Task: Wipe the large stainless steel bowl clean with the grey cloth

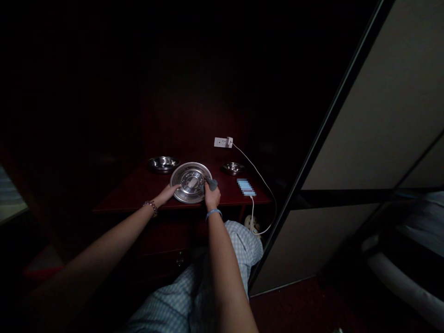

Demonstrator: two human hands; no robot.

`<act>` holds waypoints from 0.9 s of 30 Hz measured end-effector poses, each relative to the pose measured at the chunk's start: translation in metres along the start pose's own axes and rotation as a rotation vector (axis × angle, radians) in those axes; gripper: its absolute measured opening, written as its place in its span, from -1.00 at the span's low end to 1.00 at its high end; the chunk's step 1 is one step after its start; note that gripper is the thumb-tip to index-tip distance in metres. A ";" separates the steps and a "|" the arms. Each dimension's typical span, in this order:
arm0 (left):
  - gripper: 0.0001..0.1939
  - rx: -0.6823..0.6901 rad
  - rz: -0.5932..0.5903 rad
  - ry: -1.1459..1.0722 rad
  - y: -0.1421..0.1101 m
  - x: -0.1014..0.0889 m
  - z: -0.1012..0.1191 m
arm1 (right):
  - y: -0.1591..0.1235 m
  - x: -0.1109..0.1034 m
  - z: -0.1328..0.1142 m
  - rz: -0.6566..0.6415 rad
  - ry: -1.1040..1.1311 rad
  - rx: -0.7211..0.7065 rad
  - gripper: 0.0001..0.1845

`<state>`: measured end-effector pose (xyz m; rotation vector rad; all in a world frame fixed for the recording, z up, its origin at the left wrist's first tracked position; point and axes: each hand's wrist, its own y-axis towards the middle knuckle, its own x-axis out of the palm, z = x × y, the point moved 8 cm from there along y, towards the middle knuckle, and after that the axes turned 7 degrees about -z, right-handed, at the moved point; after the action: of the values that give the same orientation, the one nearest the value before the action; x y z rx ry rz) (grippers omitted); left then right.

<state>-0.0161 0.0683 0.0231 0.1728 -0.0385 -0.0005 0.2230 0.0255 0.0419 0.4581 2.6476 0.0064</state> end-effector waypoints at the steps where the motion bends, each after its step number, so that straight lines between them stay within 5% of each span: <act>1: -0.71 -0.002 0.003 0.002 0.000 0.000 0.000 | 0.000 0.000 0.000 0.002 0.014 -0.001 -0.48; 10: -0.75 -0.017 0.021 0.003 -0.001 -0.002 -0.001 | -0.004 -0.006 -0.012 0.079 0.161 -0.125 -0.40; 27: -0.82 -0.046 0.039 -0.018 0.001 -0.004 -0.008 | -0.011 -0.012 -0.015 0.162 0.046 -0.115 -0.39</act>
<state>-0.0201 0.0710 0.0158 0.1263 -0.0594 0.0362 0.2238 0.0126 0.0596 0.6387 2.6296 0.2204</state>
